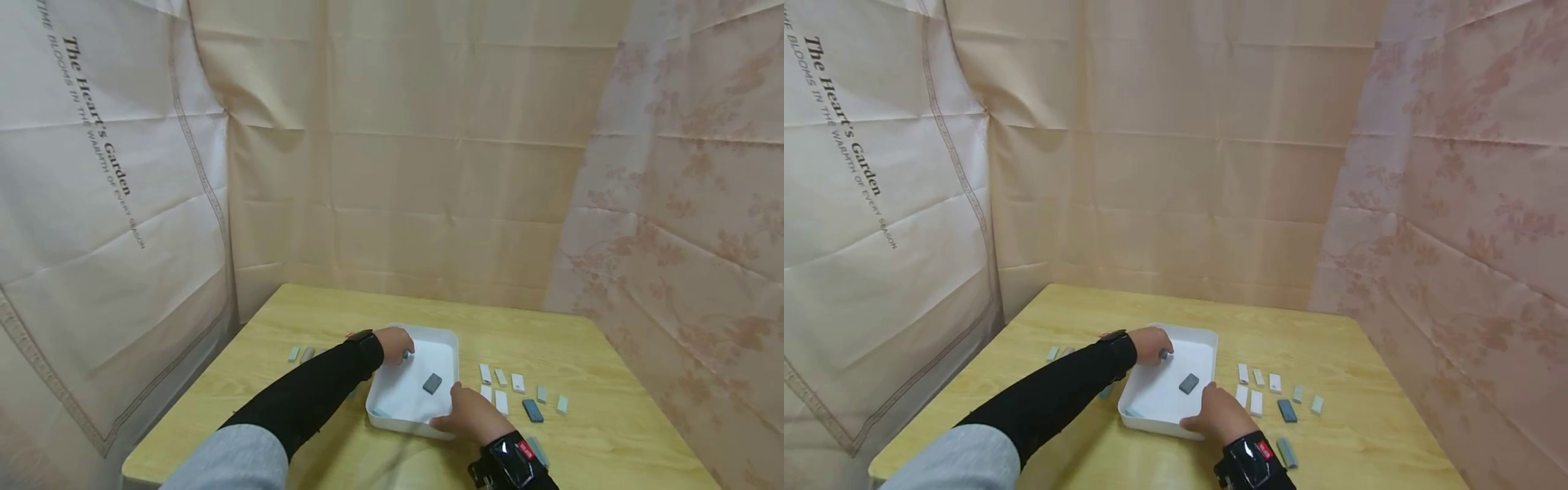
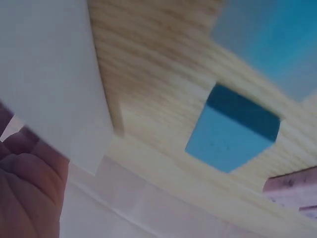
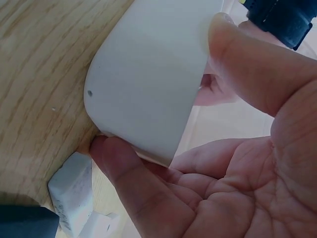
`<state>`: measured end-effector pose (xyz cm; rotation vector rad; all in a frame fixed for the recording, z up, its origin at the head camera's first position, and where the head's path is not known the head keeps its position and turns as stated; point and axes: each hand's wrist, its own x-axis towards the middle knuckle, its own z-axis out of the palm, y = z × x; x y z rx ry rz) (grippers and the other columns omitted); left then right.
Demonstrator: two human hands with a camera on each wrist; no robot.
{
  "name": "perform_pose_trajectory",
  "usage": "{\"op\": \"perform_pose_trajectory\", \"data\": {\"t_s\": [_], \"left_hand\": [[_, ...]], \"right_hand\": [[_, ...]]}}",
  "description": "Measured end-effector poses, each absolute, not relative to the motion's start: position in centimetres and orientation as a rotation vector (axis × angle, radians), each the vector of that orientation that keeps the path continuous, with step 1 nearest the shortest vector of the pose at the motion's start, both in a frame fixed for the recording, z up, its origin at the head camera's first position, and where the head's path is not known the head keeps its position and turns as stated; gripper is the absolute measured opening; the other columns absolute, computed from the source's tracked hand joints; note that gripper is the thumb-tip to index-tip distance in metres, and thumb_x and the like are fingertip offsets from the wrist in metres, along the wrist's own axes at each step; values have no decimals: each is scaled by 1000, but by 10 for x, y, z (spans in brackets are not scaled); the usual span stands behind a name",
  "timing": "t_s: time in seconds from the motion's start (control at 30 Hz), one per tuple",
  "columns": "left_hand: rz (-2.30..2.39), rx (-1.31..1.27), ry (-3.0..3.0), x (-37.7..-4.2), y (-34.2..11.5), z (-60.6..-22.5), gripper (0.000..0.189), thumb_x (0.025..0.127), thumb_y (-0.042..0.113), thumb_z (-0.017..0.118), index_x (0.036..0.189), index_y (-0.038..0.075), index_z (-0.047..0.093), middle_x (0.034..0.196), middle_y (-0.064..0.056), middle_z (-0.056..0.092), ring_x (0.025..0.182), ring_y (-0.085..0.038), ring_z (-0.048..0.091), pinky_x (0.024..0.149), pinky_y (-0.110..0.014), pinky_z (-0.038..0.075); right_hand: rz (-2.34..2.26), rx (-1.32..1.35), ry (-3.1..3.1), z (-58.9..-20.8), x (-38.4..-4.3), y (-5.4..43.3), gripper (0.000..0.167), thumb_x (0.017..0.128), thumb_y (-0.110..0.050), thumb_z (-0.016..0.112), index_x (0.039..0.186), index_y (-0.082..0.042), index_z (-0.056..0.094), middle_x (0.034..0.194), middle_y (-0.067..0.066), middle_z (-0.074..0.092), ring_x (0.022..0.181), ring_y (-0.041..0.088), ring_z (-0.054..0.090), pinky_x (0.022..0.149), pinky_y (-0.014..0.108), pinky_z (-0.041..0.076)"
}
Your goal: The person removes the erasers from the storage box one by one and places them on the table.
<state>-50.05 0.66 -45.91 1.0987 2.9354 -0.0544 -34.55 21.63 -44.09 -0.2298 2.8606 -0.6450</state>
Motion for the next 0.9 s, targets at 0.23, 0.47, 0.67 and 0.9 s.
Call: {"op": "perform_pose_trajectory", "data": {"t_s": [0.23, 0.47, 0.67, 0.9], "left_hand": [[-190, 1185, 2966, -485, -4, -463, 12, 90, 5, 76, 90, 14, 84, 85, 5, 75, 72, -8, 49, 76, -22, 49], [-185, 1187, 2879, -460, -20, -458, 13, 93, 9, 77, 86, 18, 83, 83, 11, 73, 73, -5, 53, 74, -18, 47], [96, 1125, 2861, -456, -52, -451, 7, 90, 10, 84, 93, 16, 85, 91, 7, 79, 82, -5, 66, 80, -22, 54], [312, 1055, 2925, -452, -124, -438, 6, 88, 11, 82, 93, 13, 85, 97, 3, 81, 92, -15, 74, 86, -31, 59]], "right_hand": [[-675, -178, 2852, -450, -332, 198, 88, 82, -39, 92, 138, 18, 54, 129, 36, 66, 114, 38, 68, 105, 60, 51], [-693, -157, 2848, -461, -315, 180, 89, 83, -38, 91, 138, 20, 53, 131, 37, 65, 118, 40, 68, 106, 60, 51], [-701, -146, 2858, -463, -301, 168, 80, 83, -38, 91, 131, 17, 57, 118, 31, 70, 100, 33, 67, 98, 57, 54], [-764, -198, 2884, -468, -288, 156, 72, 81, -33, 92, 124, 14, 60, 110, 26, 71, 92, 30, 64, 95, 56, 55]]}}
